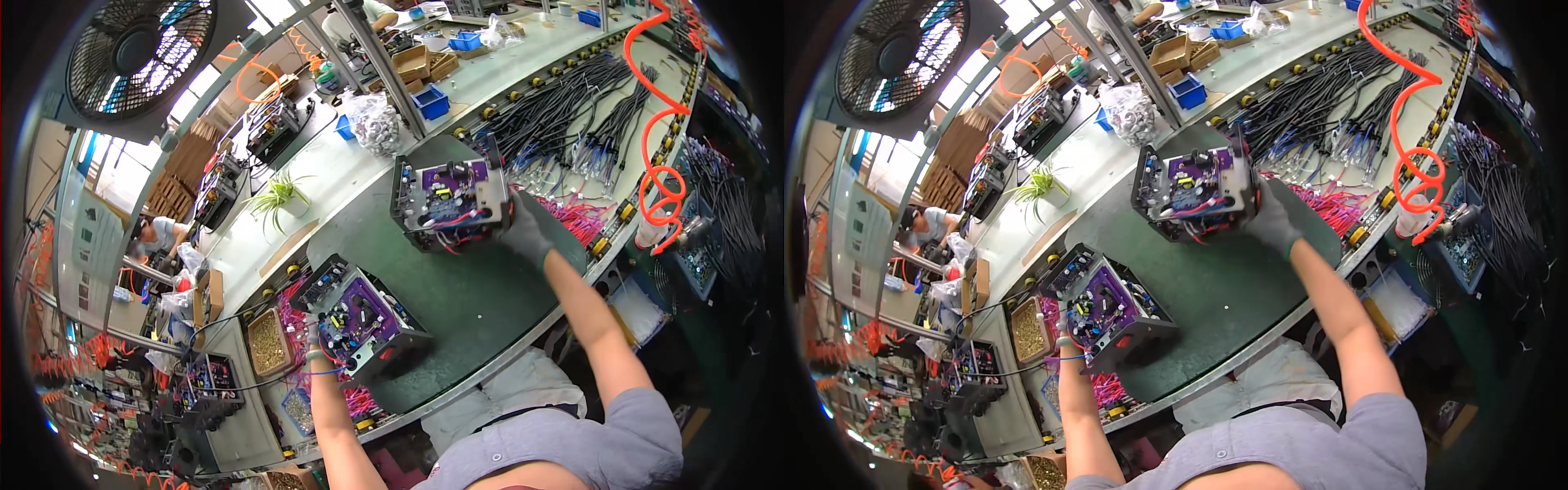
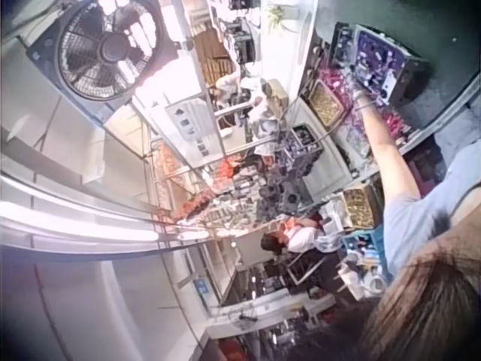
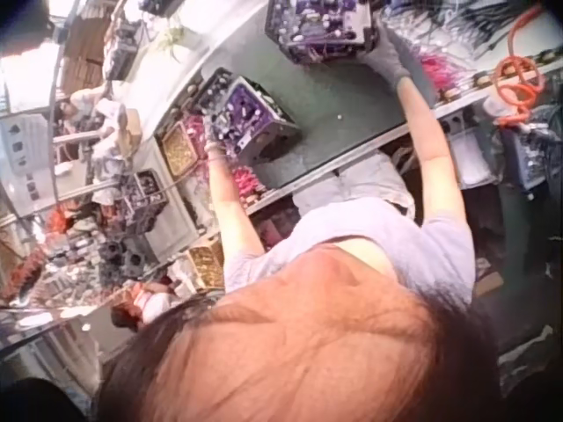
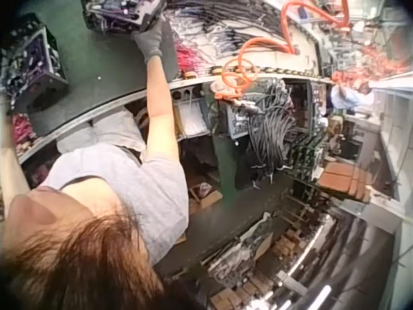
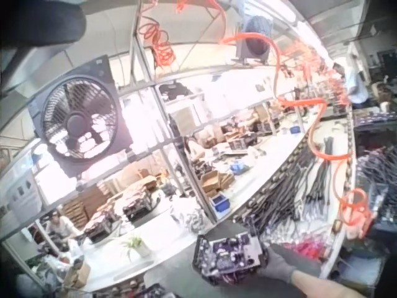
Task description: The person assembles electronic devices at a factory workstation. They connect wires to circuit boards, use a pneumatic screwdriver to secure components, and handle various small parts and tools. The person works on multiple units, moving them between assembly stages.
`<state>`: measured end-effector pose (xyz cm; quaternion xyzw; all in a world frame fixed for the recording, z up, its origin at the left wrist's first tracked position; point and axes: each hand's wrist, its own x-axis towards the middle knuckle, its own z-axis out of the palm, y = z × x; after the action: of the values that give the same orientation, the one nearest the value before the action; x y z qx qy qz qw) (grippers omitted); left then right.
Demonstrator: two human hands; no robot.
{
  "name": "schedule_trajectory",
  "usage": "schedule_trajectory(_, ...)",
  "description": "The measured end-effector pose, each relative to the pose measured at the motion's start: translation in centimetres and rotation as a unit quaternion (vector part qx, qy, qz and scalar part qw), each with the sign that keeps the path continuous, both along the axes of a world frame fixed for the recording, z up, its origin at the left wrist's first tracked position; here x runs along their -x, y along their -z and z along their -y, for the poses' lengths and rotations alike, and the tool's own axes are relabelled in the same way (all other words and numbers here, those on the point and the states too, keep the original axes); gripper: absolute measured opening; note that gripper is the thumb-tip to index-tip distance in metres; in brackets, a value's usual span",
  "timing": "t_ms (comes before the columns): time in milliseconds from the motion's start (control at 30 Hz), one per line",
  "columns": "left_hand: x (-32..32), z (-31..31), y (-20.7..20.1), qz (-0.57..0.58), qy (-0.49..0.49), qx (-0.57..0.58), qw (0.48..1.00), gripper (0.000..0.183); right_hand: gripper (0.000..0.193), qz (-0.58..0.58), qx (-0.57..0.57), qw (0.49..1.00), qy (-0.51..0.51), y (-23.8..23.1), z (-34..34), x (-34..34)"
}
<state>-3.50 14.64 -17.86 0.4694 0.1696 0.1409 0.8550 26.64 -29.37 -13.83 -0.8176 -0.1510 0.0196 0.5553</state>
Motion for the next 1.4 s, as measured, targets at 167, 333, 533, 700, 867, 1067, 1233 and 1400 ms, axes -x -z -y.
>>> schedule_trajectory(167,-2.0,5.1,-1.2,0.100,0.004,0.057,0.993,0.048,0.070,-0.104,0.048,0.986,-0.123,-1.0,4.8,-7.5)
schedule_trajectory(333,-0.6,10.1,-3.7,0.235,-0.061,0.090,0.966,0.043,0.058,-0.150,0.039,0.975,-0.157,-1.8,6.2,-6.1)
schedule_trajectory(533,4.2,20.6,-3.8,-0.210,-0.402,-0.459,0.764,0.037,0.051,-0.056,-0.033,0.998,-0.020,4.1,5.7,-5.3)
schedule_trajectory(700,6.8,22.9,-1.5,-0.190,-0.366,-0.390,0.824,0.033,0.043,-0.159,-0.075,0.982,0.067,0.4,5.8,-0.2)
schedule_trajectory(867,7.5,23.6,-4.1,-0.189,-0.456,-0.525,0.693,0.026,0.047,-0.167,-0.280,0.944,0.040,6.7,9.1,7.9)
schedule_trajectory(1067,7.2,26.4,-3.9,-0.152,-0.360,-0.596,0.701,0.028,0.053,0.159,0.168,0.874,-0.427,-0.3,2.7,17.7)
schedule_trajectory(1233,4.9,26.6,-3.6,-0.252,-0.354,-0.571,0.696,0.040,0.061,0.246,0.359,0.803,-0.408,-2.2,-4.4,19.8)
schedule_trajectory(1400,4.7,26.3,-3.2,-0.237,-0.372,-0.572,0.692,0.037,0.065,0.239,0.348,0.815,-0.397,-1.2,-7.5,21.3)
